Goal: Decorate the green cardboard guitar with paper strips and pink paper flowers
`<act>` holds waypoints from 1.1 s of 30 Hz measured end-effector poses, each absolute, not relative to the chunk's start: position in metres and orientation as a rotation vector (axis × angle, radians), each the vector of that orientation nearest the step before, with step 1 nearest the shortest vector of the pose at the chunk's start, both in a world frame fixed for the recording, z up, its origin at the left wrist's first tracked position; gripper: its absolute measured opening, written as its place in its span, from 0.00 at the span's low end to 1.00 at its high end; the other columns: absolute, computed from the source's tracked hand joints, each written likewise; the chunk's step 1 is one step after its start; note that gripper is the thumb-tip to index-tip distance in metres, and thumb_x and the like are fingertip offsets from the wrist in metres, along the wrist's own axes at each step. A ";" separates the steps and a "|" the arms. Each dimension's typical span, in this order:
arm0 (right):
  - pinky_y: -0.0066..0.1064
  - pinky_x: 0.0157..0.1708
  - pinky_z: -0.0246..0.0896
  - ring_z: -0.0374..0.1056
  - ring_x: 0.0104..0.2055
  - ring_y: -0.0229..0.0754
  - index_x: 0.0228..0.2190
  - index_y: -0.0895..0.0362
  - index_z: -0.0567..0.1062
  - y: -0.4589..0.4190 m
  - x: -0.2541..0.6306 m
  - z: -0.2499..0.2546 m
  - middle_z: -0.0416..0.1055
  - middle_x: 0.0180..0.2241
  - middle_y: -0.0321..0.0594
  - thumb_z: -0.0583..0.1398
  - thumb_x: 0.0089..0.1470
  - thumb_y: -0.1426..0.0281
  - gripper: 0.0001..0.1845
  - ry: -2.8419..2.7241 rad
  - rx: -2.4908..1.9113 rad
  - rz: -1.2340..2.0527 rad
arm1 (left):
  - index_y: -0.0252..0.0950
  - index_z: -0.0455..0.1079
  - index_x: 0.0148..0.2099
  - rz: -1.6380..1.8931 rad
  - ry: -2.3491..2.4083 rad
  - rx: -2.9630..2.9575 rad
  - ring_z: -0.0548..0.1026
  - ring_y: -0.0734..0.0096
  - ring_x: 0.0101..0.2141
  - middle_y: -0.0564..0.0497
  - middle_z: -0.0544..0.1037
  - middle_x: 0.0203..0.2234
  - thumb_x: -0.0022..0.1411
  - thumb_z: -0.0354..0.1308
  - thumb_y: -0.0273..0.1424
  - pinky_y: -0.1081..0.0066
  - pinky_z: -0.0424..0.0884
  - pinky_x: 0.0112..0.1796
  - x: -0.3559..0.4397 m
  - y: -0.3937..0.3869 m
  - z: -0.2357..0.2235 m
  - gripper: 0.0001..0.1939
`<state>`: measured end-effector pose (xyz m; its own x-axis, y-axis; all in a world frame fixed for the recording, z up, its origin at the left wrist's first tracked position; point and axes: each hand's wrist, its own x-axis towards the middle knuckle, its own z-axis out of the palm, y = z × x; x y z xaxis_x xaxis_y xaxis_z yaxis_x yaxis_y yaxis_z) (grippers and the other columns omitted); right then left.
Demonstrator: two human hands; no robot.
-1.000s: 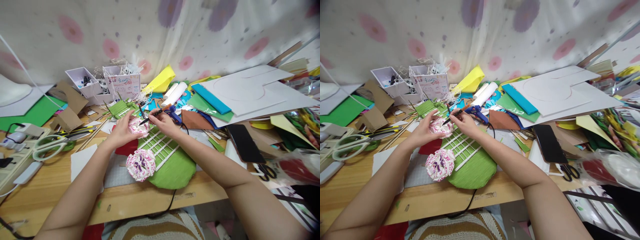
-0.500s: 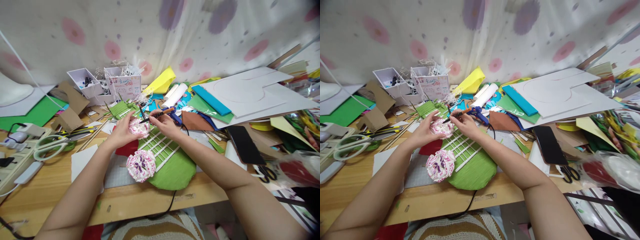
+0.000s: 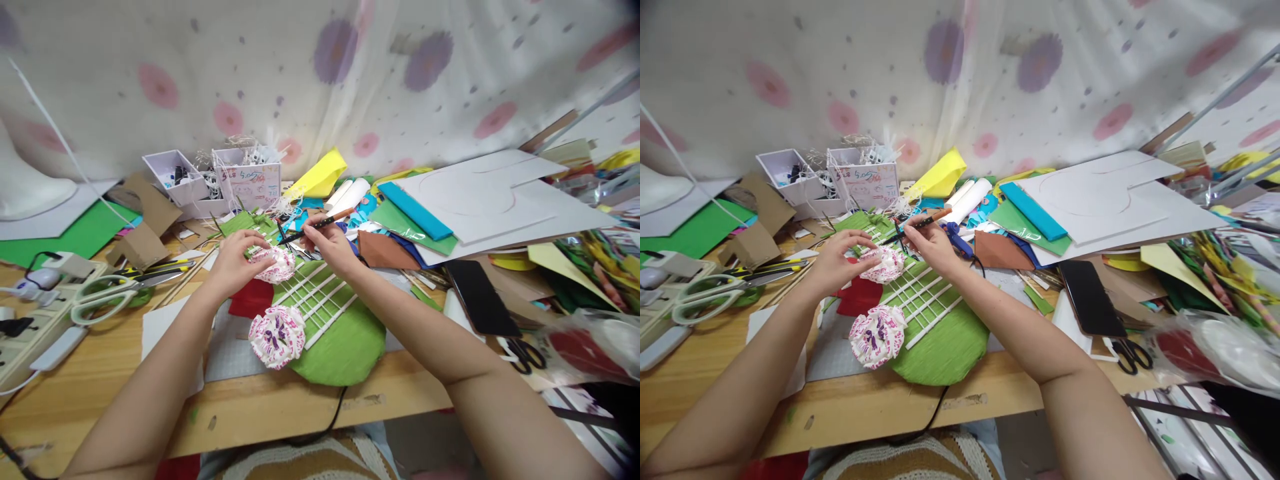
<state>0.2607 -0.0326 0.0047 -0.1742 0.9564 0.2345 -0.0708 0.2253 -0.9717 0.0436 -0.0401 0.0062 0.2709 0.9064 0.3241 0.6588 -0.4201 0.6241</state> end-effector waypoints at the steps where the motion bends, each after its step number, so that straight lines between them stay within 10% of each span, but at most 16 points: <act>1: 0.27 0.24 0.55 0.59 0.22 0.32 0.32 0.53 0.63 -0.033 0.260 0.006 0.64 0.21 0.30 0.62 0.46 0.43 0.28 -1.397 -0.907 1.189 | 0.41 0.75 0.35 0.920 1.436 2.184 0.72 0.57 0.49 0.49 0.77 0.42 0.51 0.64 0.44 0.54 0.63 0.55 0.047 -0.041 0.009 0.13; 20: 0.25 0.20 0.54 0.59 0.20 0.30 0.31 0.54 0.63 -0.034 0.265 0.012 0.65 0.21 0.30 0.63 0.41 0.43 0.30 -1.229 -0.944 1.171 | 0.40 0.67 0.25 1.070 1.686 1.972 0.75 0.56 0.46 0.48 0.79 0.38 0.55 0.57 0.44 0.53 0.68 0.51 0.021 -0.027 0.028 0.14; 27: 0.25 0.19 0.52 0.57 0.18 0.29 0.29 0.55 0.66 -0.036 0.267 0.006 0.66 0.18 0.28 0.65 0.39 0.44 0.29 -1.236 -0.943 1.251 | 0.42 0.61 0.63 0.406 1.317 2.316 0.64 0.46 0.61 0.41 0.66 0.62 0.42 0.68 0.52 0.50 0.59 0.60 0.014 -0.040 0.028 0.48; 33: 0.26 0.20 0.50 0.56 0.18 0.29 0.28 0.56 0.67 -0.037 0.267 -0.003 0.66 0.19 0.28 0.64 0.42 0.48 0.25 -1.306 -0.961 1.309 | 0.42 0.52 0.69 0.237 1.170 2.379 0.61 0.47 0.63 0.40 0.61 0.65 0.44 0.68 0.41 0.52 0.58 0.61 0.026 -0.036 0.019 0.52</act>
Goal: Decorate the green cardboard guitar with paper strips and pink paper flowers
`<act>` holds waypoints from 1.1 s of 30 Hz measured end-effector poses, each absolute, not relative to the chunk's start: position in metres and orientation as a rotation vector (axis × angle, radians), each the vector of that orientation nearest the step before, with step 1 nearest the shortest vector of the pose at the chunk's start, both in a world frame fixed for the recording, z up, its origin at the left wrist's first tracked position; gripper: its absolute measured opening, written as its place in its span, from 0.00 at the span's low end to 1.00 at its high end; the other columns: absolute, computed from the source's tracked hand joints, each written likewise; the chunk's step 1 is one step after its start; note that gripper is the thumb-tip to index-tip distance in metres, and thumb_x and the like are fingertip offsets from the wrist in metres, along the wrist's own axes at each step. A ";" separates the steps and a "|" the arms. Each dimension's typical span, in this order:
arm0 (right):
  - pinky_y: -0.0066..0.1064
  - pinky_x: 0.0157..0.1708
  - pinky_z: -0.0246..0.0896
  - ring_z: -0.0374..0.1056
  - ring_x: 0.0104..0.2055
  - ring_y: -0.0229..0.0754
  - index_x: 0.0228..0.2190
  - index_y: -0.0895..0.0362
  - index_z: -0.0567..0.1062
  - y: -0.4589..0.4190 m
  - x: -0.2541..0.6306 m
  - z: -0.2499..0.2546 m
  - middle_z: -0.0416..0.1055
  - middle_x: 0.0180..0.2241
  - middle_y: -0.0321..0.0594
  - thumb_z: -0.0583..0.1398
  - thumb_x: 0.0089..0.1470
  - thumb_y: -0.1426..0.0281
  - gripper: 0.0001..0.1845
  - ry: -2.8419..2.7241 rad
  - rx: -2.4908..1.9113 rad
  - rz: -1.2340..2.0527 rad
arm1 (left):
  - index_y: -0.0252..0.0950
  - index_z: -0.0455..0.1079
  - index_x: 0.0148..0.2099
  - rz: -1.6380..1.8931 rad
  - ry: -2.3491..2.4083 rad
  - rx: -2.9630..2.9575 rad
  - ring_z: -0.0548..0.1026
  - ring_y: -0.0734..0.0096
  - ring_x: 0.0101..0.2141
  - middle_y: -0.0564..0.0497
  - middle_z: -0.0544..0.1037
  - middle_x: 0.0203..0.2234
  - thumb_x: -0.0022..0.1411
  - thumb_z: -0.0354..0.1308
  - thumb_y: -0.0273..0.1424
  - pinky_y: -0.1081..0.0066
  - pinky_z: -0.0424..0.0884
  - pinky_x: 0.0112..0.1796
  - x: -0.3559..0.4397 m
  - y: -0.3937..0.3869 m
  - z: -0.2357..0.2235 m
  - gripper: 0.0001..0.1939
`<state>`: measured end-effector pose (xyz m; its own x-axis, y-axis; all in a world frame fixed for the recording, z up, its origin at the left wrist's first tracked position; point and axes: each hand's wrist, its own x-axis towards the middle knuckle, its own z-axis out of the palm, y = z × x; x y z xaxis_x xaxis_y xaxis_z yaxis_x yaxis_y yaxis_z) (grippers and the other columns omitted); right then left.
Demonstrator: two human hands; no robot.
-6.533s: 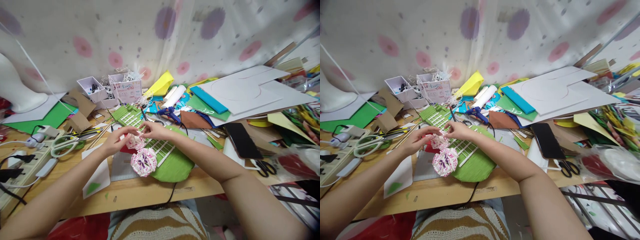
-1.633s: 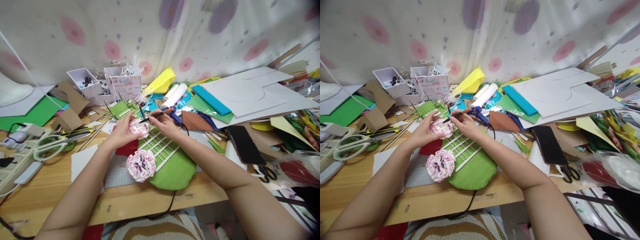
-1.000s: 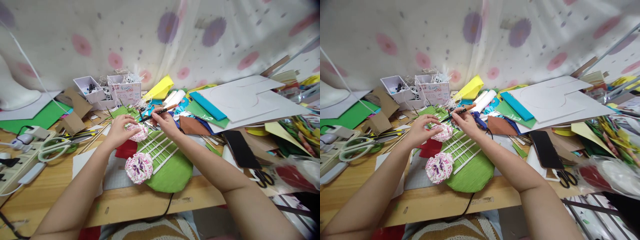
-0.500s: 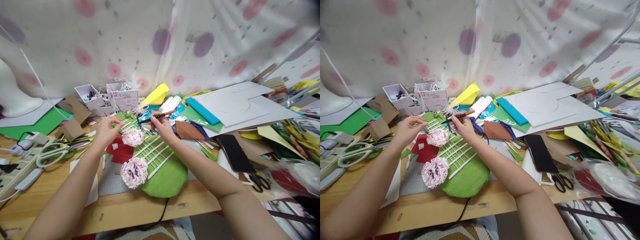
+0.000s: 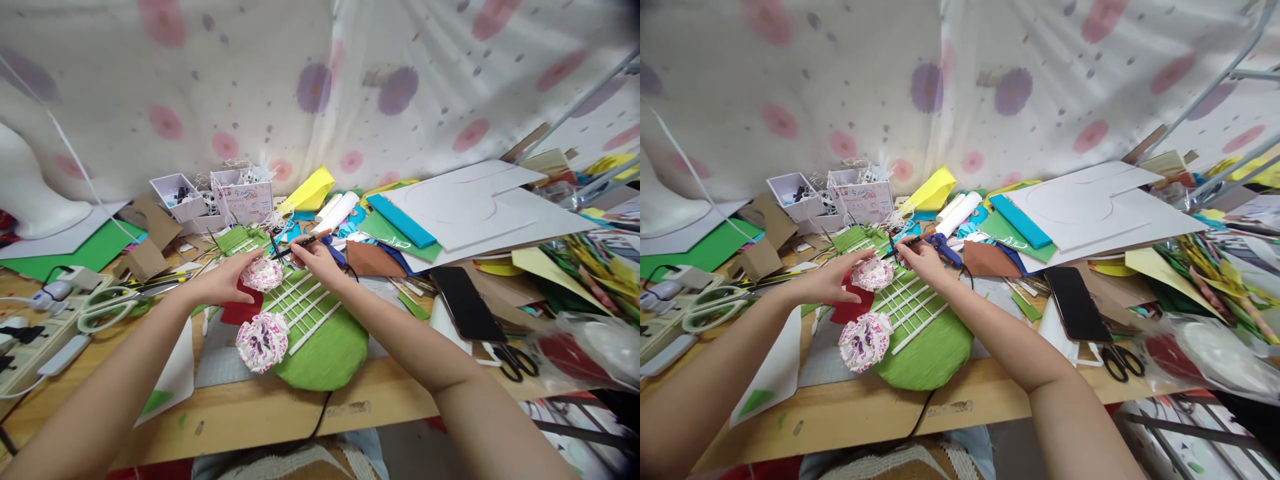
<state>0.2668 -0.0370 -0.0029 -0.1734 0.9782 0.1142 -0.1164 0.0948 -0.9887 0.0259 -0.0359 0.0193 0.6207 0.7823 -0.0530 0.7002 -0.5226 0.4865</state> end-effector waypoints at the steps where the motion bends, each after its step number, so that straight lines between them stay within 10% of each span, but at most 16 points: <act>1: 0.26 0.20 0.51 0.56 0.19 0.29 0.28 0.56 0.67 -0.037 0.268 -0.005 0.66 0.19 0.29 0.64 0.42 0.48 0.25 -1.321 -0.970 1.309 | 0.42 0.52 0.68 0.242 1.161 2.388 0.62 0.47 0.63 0.40 0.62 0.65 0.43 0.68 0.41 0.51 0.59 0.61 0.027 -0.034 0.019 0.52; 33: 0.30 0.28 0.56 0.61 0.26 0.35 0.30 0.57 0.70 -0.040 0.268 -0.015 0.67 0.24 0.35 0.56 0.54 0.50 0.21 -1.685 -0.976 1.101 | 0.38 0.53 0.67 0.312 1.279 2.432 0.63 0.49 0.61 0.40 0.63 0.63 0.47 0.65 0.45 0.54 0.55 0.61 0.037 -0.035 0.009 0.48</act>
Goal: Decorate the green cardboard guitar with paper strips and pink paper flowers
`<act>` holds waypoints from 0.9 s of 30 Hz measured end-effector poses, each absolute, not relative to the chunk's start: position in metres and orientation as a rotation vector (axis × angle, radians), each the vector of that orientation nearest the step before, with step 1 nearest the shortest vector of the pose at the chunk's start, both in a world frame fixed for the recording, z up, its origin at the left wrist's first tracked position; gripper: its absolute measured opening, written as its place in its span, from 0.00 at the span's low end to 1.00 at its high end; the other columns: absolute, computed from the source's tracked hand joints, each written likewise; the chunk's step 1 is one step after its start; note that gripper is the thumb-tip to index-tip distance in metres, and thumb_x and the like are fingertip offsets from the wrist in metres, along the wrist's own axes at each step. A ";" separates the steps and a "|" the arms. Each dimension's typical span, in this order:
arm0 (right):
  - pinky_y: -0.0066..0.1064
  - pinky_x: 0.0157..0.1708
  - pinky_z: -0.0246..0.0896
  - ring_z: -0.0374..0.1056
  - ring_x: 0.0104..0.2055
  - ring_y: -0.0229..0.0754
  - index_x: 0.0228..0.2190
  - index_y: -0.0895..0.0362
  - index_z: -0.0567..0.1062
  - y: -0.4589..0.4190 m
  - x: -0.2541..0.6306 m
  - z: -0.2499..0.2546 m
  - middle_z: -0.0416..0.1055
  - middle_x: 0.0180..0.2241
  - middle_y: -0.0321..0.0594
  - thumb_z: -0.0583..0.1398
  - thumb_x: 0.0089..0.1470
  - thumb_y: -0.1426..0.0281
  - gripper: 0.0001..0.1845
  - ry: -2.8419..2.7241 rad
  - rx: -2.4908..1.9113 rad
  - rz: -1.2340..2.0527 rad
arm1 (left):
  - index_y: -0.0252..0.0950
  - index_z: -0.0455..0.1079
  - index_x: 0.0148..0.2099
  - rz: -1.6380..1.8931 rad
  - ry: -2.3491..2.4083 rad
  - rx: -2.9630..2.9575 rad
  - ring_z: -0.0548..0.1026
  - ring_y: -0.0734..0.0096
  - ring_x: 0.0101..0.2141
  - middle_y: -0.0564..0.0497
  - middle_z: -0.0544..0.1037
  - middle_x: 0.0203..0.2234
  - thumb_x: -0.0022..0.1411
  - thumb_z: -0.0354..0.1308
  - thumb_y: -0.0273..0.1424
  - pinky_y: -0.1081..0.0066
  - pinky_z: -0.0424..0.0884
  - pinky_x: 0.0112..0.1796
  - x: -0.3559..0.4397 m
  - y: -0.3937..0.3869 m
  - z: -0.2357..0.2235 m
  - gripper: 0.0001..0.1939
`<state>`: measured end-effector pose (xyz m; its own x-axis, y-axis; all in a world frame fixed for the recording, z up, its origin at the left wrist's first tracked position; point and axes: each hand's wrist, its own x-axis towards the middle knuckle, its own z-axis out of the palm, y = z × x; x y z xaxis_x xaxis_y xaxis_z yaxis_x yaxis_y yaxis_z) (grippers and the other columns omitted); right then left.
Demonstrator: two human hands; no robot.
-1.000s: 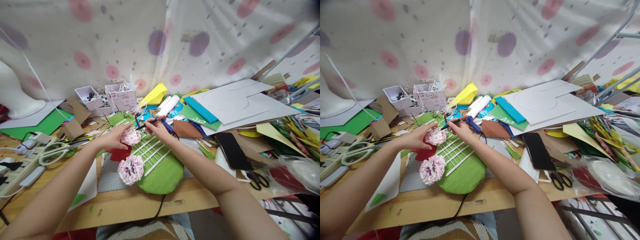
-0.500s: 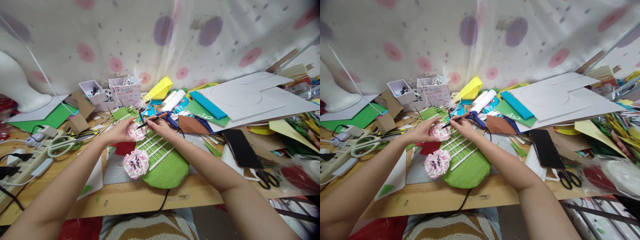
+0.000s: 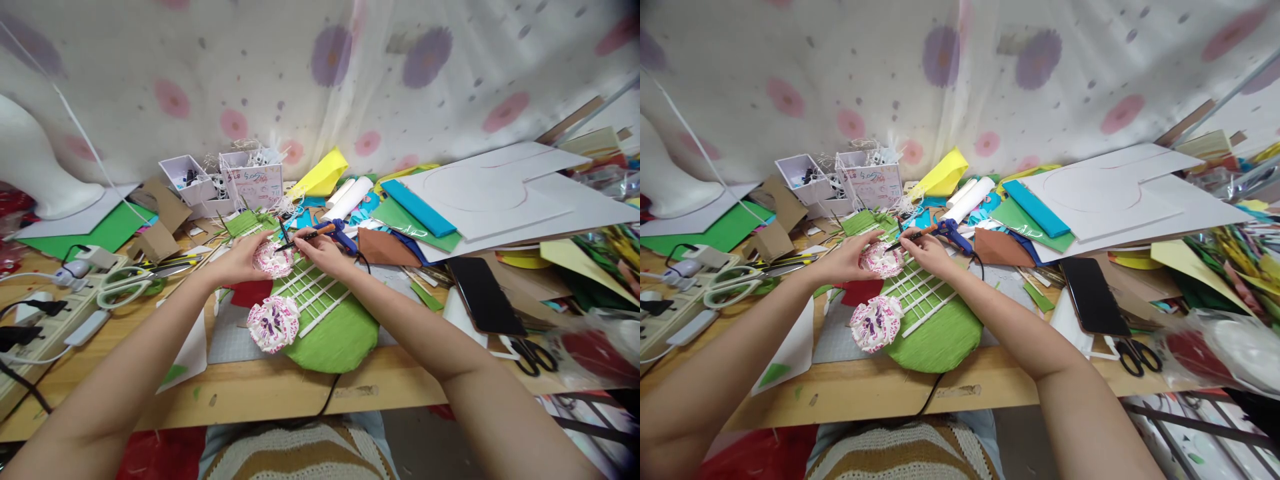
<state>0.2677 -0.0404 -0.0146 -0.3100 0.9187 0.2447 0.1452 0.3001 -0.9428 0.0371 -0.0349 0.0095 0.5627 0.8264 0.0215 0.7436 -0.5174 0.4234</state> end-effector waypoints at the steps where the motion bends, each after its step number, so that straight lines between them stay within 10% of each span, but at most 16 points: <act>1: 0.29 0.28 0.56 0.61 0.26 0.35 0.31 0.56 0.70 -0.041 0.267 -0.015 0.66 0.24 0.35 0.56 0.54 0.50 0.21 -1.686 -0.964 1.084 | 0.37 0.52 0.68 0.298 1.282 2.435 0.63 0.48 0.61 0.40 0.63 0.63 0.48 0.65 0.45 0.54 0.55 0.61 0.037 -0.035 0.010 0.48; 27: 0.29 0.31 0.59 0.64 0.30 0.36 0.30 0.57 0.69 -0.037 0.266 -0.013 0.68 0.28 0.38 0.55 0.57 0.55 0.18 -1.800 -0.896 1.077 | 0.34 0.49 0.69 0.170 1.341 2.447 0.63 0.48 0.61 0.38 0.63 0.63 0.49 0.64 0.46 0.55 0.54 0.61 0.039 -0.038 0.016 0.50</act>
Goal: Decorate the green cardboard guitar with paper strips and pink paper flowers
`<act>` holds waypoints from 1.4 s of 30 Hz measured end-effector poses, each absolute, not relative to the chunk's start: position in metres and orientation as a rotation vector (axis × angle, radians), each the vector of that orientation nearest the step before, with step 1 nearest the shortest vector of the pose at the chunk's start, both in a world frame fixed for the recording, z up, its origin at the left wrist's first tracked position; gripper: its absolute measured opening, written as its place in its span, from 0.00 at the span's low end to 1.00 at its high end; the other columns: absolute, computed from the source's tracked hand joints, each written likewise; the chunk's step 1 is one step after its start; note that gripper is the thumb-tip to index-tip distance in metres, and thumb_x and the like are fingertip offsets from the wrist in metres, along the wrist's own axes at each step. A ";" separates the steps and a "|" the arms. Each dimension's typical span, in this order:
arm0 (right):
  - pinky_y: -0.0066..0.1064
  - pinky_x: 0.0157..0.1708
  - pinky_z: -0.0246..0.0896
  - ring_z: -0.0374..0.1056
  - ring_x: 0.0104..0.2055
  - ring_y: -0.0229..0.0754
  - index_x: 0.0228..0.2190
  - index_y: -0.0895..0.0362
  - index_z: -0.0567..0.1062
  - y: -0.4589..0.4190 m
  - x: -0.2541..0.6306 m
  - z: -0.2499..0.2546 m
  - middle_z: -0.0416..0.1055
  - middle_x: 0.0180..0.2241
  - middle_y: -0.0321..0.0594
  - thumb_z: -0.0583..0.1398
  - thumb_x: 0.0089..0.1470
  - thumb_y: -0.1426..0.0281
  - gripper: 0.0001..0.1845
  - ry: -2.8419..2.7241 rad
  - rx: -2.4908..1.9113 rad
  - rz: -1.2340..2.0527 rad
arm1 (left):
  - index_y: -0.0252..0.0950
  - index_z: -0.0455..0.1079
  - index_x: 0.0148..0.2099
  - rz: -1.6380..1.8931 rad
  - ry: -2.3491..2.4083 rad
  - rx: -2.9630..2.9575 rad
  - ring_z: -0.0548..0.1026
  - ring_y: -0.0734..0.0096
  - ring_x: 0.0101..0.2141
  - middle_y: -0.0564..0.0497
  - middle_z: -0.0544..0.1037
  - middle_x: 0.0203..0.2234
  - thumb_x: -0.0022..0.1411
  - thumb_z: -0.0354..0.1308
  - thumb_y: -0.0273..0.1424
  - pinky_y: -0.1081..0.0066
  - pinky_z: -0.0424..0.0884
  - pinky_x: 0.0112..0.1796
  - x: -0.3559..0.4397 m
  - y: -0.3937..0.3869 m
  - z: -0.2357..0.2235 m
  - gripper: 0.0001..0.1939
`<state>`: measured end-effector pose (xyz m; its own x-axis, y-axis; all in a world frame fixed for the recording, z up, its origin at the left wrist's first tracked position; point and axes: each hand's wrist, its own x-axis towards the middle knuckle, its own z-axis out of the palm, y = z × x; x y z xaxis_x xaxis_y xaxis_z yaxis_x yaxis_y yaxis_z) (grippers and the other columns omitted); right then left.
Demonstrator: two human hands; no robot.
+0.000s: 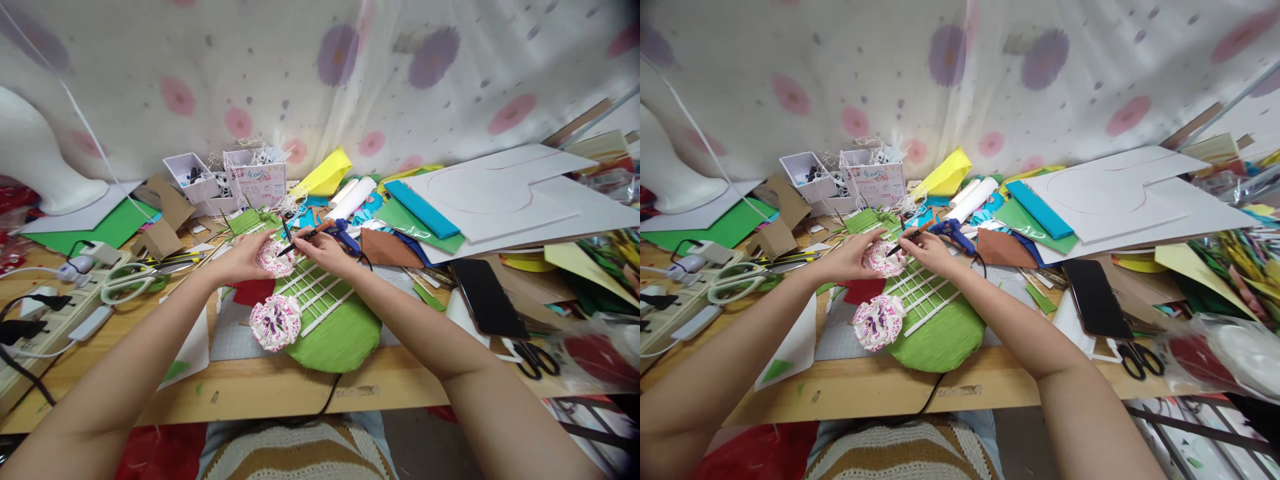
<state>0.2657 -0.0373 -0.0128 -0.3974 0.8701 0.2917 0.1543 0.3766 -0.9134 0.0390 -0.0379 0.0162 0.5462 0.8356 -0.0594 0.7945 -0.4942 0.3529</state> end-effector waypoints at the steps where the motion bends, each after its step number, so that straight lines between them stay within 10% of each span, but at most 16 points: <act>1: 0.29 0.31 0.59 0.64 0.30 0.36 0.31 0.57 0.70 -0.037 0.266 -0.013 0.68 0.28 0.38 0.55 0.56 0.55 0.18 -1.795 -0.903 1.074 | 0.34 0.49 0.69 0.167 1.341 2.447 0.62 0.48 0.61 0.38 0.63 0.63 0.49 0.64 0.46 0.55 0.54 0.61 0.039 -0.038 0.016 0.50; 42: 0.30 0.34 0.62 0.66 0.32 0.36 0.33 0.57 0.70 -0.036 0.265 -0.015 0.70 0.32 0.38 0.56 0.57 0.59 0.13 -1.842 -0.861 1.011 | 0.32 0.50 0.68 0.214 1.502 2.365 0.64 0.46 0.59 0.35 0.66 0.60 0.49 0.63 0.49 0.54 0.57 0.59 0.042 -0.050 0.018 0.51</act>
